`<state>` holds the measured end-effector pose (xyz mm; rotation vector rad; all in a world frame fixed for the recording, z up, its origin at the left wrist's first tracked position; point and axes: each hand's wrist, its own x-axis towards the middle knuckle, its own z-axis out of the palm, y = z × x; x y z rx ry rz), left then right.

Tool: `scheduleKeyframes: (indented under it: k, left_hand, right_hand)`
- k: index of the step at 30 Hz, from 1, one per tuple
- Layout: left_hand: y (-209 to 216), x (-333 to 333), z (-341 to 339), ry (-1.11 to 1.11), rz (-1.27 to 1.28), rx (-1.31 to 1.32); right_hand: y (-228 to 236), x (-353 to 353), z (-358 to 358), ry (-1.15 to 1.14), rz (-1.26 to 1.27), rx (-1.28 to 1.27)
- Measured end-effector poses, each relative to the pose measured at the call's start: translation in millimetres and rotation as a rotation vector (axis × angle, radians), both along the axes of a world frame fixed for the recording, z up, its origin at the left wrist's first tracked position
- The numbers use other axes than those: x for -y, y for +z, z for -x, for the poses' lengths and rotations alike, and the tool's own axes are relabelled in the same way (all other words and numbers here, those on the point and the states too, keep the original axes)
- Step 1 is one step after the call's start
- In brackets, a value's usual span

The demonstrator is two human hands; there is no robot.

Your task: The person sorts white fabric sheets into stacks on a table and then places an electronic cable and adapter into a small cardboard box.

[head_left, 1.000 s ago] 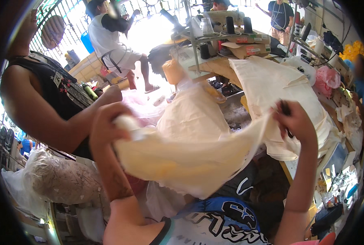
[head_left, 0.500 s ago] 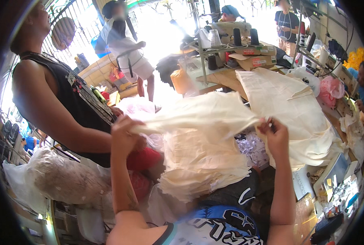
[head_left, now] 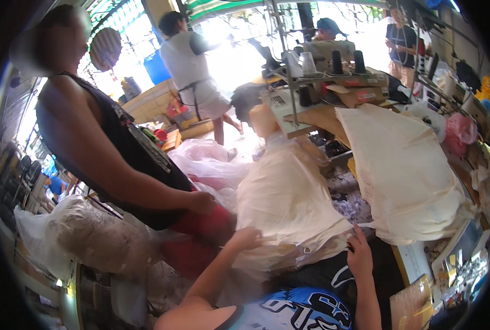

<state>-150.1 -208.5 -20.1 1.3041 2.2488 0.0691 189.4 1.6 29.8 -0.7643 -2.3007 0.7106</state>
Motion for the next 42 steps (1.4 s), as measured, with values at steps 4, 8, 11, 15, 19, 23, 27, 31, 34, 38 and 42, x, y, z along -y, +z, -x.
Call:
scheduleKeyframes:
  k: [4,8,11,15,19,23,27,31,34,38,42]
  left_hand:
    - [2,-88,-41,-0.2,-0.68,0.11]
    - [-7,-183,-132,-0.236,-1.078,0.353]
    - [-14,-231,-170,-0.298,-0.668,0.541]
    - [-13,-248,-184,-0.274,-0.795,0.771]
    - [-5,-236,-181,-0.311,-0.753,0.794]
    - [33,-218,-170,-0.111,-0.561,0.698]
    - [32,-200,-164,-0.143,-0.748,0.885]
    - [39,-196,-161,-0.128,-0.672,0.982]
    - [16,-196,-151,-0.142,-0.733,0.829]
    - [8,-196,-142,-0.133,-0.61,0.54]
    - [8,-189,-157,-0.111,-0.693,0.996]
  right_hand:
    - [-3,5,-9,-0.186,0.372,0.04]
    - [-5,19,-7,-0.18,0.369,-0.018]
    - [-4,18,-15,-0.179,0.384,-0.108]
    - [15,13,-32,-0.205,0.419,-0.151]
    - [-5,5,-39,-0.259,0.286,-0.284]
    - [26,0,-36,-0.293,0.309,-0.184]
    - [15,-4,-27,-0.273,0.009,-0.305]
    - [25,-1,-23,-0.312,0.174,-0.138]
    - [13,0,-17,-0.312,0.096,-0.1]
    - [19,5,-14,-0.311,0.438,-0.113]
    - [-16,-5,-12,-0.115,1.16,-0.57]
